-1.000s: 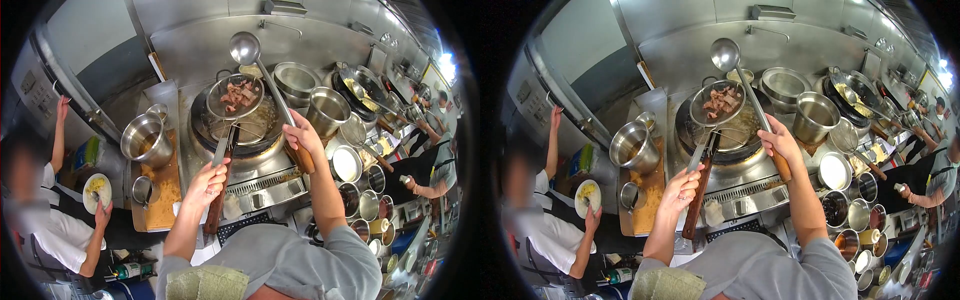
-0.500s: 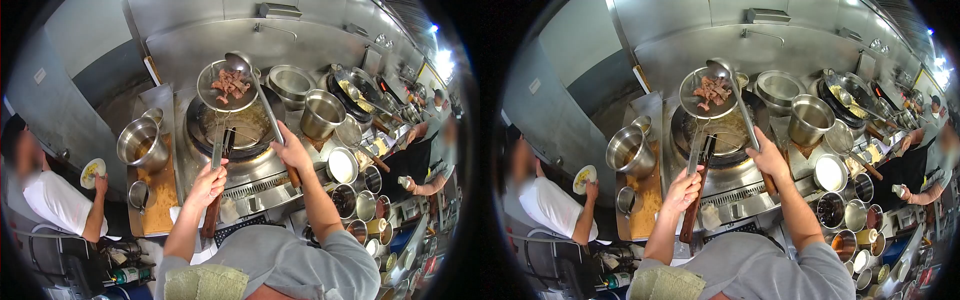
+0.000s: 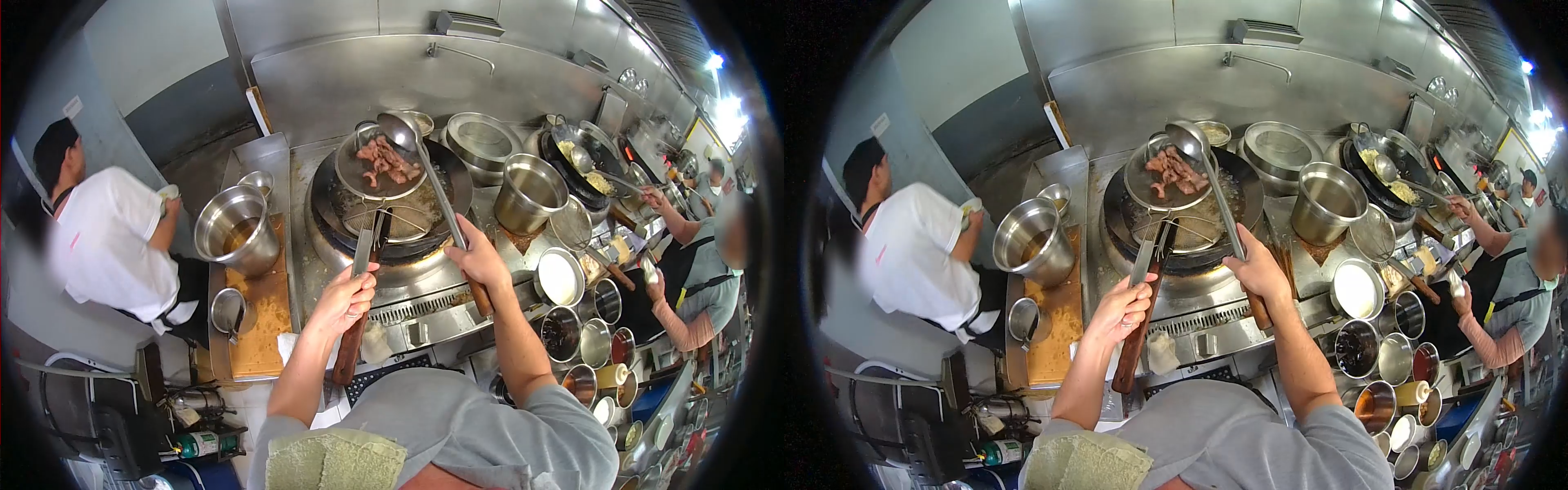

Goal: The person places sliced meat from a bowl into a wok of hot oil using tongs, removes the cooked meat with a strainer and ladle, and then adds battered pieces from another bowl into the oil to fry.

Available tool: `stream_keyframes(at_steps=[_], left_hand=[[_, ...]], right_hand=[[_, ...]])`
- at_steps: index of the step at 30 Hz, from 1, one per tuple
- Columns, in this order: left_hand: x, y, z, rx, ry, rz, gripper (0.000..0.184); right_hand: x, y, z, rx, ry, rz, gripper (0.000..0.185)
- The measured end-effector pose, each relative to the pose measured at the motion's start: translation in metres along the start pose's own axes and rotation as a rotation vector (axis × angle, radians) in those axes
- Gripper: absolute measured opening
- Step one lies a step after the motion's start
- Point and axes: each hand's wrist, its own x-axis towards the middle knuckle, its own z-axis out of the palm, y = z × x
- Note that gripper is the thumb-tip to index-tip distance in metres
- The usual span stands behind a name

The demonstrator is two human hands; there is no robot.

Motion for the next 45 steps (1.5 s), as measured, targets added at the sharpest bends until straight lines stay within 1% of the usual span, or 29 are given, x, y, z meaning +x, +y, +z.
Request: stream_keyframes(at_steps=[1,3,5,8,10,12,13,16,17,19,21,24,26,28,30,32,33,34,35,36,37,38,40,41,42,44,45], left_hand=[[0.0,0.001,-0.002,-0.01,-0.008,-0.005,0.023],[0.003,0.003,-0.005,-0.03,-0.03,-0.014,0.024],[0.001,0.004,0.001,0.073,-0.008,0.001,0.024],[0.002,0.005,0.013,0.178,-0.012,0.057,0.024],[0.007,0.006,0.013,0.206,-0.01,0.062,0.024],[0.022,0.017,0.009,0.22,0.01,0.025,0.024],[0.025,0.018,0.011,0.223,-0.007,-0.019,0.026],[0.03,0.024,0.009,0.071,-0.057,-0.108,0.026],[0.031,0.025,0.007,-0.001,-0.076,-0.134,0.026],[0.03,0.026,0.003,-0.148,-0.113,-0.188,0.027],[0.026,0.024,0.005,-0.136,-0.112,-0.174,0.028],[0.017,0.022,0.007,-0.111,-0.099,-0.136,0.029],[0.01,0.026,0.013,-0.072,-0.081,-0.109,0.029],[0.008,0.028,0.012,-0.065,-0.07,-0.067,0.028],[0.015,0.027,0.011,-0.075,-0.085,-0.074,0.028],[0.028,0.029,0.013,-0.175,-0.037,-0.103,0.028],[0.037,0.03,0.006,-0.078,-0.114,-0.055,0.025],[0.047,0.033,0.002,-0.177,-0.098,-0.106,0.027],[0.053,0.032,0.005,-0.054,-0.055,-0.026,0.029],[0.065,0.033,-0.004,-0.065,-0.119,-0.013,0.03],[0.071,0.034,-0.005,-0.09,-0.147,0.005,0.029],[0.082,0.038,-0.015,-0.153,-0.2,-0.002,0.028],[0.105,0.045,-0.038,-0.107,-0.33,0.055,0.026],[0.1,0.039,-0.029,0.42,-0.136,0.329,0.006],[0.089,0.037,-0.016,0.937,0.063,0.632,0.018],[0.086,0.045,-0.005,1.157,0.01,0.837,0.018],[0.086,0.051,-0.003,1.26,-0.017,0.941,0.018]], right_hand=[[-0.003,-0.003,-0.001,-0.018,0.002,-0.003,0.07],[-0.005,-0.006,-0.004,-0.04,0.099,-0.148,0.069],[-0.019,-0.037,-0.012,-0.015,0.096,-0.042,0.068],[-0.018,-0.028,-0.012,0.043,0.113,0.004,0.069],[-0.013,-0.011,0.007,0.201,0.126,-0.041,0.068],[-0.011,-0.006,0.025,0.71,-0.007,0.04,0.048],[-0.009,-0.01,0.025,0.898,-0.082,0.087,0.02],[0.002,-0.005,0.016,1.943,-0.453,0.407,0.014],[0.005,-0.006,0.014,2.035,-0.448,0.391,0.018],[0.004,-0.02,0.011,2.09,-0.395,0.402,0.018],[0.003,-0.028,0.01,2.091,-0.373,0.398,0.019],[-0.002,-0.032,0.005,2.098,-0.517,0.372,0.01],[-0.017,-0.04,0.002,2.05,-0.479,0.331,0.008],[-0.036,-0.043,-0.004,1.992,-0.391,0.245,0.007],[-0.052,-0.029,-0.008,1.931,-0.41,0.19,0.003],[-0.078,-0.018,-0.009,1.946,-0.335,0.178,0.011],[-0.094,-0.014,-0.008,1.96,-0.337,0.121,0.014],[-0.114,-0.011,-0.005,1.995,-0.334,0.082,0.015],[-0.133,0.001,-0.001,1.983,-0.307,0.052,0.015],[-0.152,0.01,0.001,2.111,-0.376,0.097,0.015],[-0.184,0.001,-0.001,2.046,-0.217,0.077,0.013],[-0.21,0.008,-0.001,1.984,-0.169,0.012,0.008],[-0.263,0.025,-0.001,1.878,-0.125,-0.098,0.005],[-0.293,0.024,-0.001,1.821,-0.031,-0.113,0.007],[-0.325,0.028,0.0,1.763,0.031,-0.161,0.015],[-0.388,0.033,0.006,1.714,0.177,-0.217,0.024],[-0.421,0.031,0.01,1.66,0.296,-0.221,0.027]])
